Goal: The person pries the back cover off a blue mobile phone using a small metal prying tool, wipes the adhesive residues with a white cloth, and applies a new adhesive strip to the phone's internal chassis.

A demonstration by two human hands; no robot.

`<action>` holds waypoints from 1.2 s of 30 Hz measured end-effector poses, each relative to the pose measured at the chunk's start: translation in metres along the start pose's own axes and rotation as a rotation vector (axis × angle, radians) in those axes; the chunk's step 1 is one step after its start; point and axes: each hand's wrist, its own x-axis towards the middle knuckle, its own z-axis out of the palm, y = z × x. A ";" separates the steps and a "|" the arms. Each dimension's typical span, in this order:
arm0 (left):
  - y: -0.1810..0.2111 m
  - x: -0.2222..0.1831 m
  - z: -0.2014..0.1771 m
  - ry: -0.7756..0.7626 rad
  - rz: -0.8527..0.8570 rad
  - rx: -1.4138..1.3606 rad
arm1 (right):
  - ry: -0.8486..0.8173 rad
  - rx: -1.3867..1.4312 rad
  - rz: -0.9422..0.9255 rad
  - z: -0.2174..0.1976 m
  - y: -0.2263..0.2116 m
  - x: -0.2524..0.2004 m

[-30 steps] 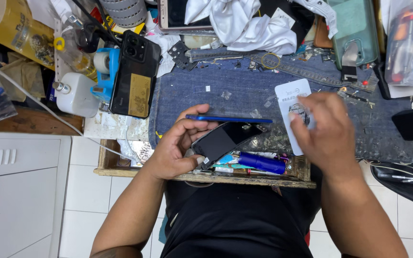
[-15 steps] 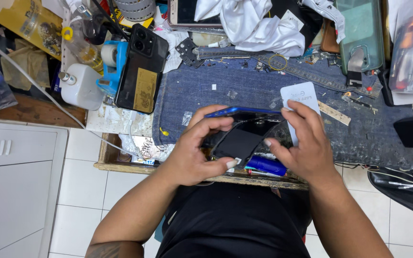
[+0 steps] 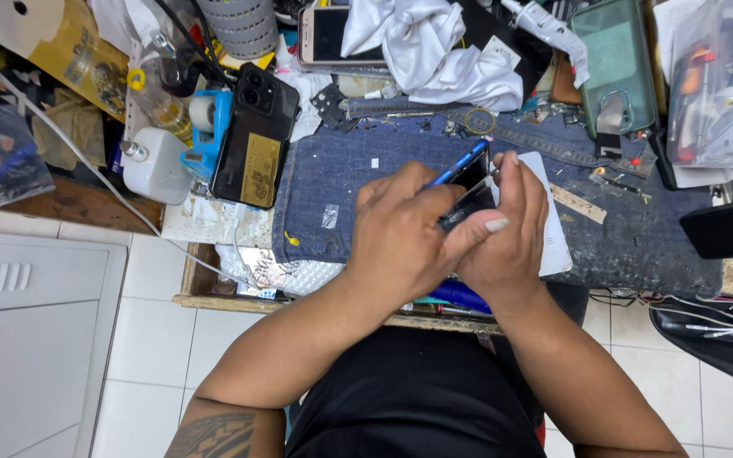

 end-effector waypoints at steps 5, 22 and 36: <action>0.006 0.012 -0.011 -0.280 0.138 0.113 | -0.079 0.289 0.131 -0.009 0.014 0.007; -0.050 0.062 -0.019 -0.397 0.649 -0.229 | -0.655 0.888 0.136 -0.016 0.084 0.034; -0.044 0.050 -0.014 -0.345 0.574 -0.181 | -0.508 -0.218 0.360 -0.046 0.063 0.024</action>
